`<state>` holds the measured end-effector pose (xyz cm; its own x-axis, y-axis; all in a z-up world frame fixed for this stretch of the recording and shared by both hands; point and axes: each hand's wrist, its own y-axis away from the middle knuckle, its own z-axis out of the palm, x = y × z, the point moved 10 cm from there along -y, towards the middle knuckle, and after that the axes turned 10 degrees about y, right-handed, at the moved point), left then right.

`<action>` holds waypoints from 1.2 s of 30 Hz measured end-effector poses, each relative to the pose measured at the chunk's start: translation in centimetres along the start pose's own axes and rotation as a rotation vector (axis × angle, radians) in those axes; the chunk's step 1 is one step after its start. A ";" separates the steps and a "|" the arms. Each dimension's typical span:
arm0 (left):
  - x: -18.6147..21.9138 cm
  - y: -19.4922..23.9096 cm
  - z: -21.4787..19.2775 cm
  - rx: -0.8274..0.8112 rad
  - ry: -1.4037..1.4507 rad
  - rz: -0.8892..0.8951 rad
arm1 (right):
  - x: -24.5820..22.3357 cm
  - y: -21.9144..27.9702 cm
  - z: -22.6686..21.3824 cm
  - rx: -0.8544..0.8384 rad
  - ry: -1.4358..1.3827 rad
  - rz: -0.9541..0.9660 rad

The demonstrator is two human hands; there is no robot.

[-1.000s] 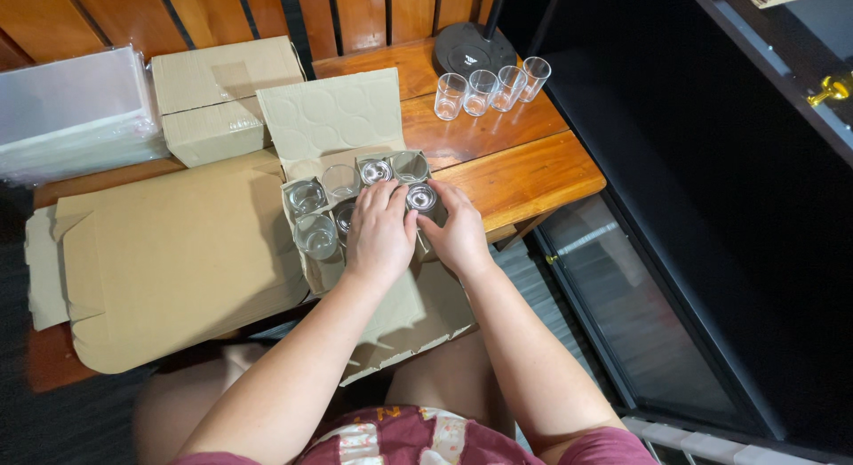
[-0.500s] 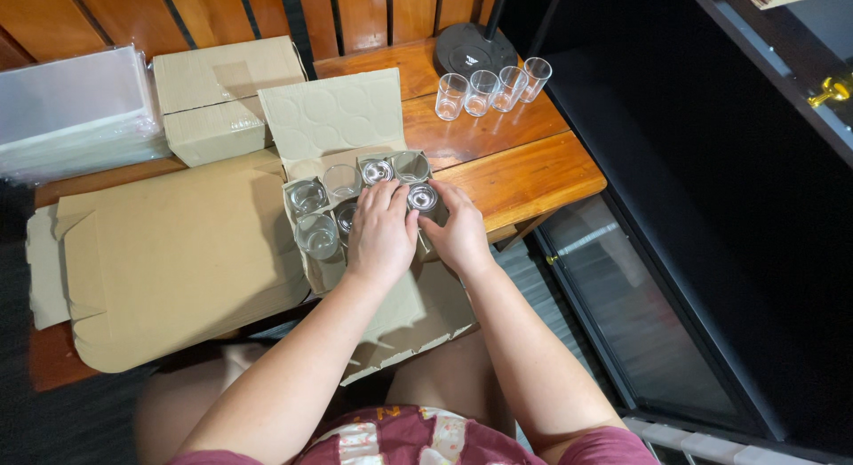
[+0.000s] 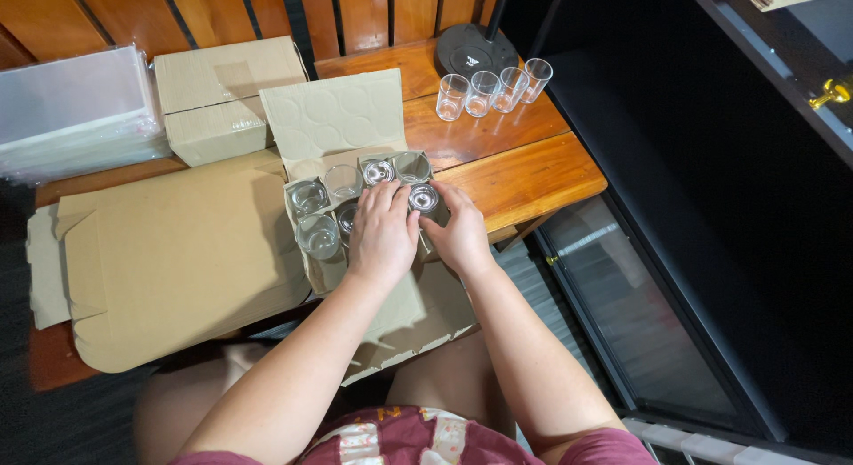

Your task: The person opens a cardboard box containing a set of clear drinking glasses. They remove the glasses one by one from the cardboard dividers and place them on the wooden bench next to the box.

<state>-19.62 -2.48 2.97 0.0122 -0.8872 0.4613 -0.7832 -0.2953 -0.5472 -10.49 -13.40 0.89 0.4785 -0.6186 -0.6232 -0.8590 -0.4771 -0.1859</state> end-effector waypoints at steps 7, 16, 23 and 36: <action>0.3 -0.2 -0.4 -0.018 -0.004 -0.012 | -0.6 -0.2 -0.2 -0.014 0.017 -0.014; 0.1 -0.6 -0.3 -0.026 0.031 -0.032 | 0.0 -2.0 0.3 -0.043 0.207 -0.105; -0.5 -0.5 0.0 -0.032 0.074 -0.101 | -0.9 -1.5 -1.2 -0.029 0.093 -0.091; 1.6 -3.1 -1.3 0.091 0.893 -0.300 | -2.1 1.3 -8.9 0.110 -0.526 0.073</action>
<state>-17.96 -2.52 6.31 -0.3048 -0.1811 0.9350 -0.7727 -0.5269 -0.3539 -10.96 -18.24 8.71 0.2855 -0.2380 -0.9284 -0.9139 -0.3592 -0.1890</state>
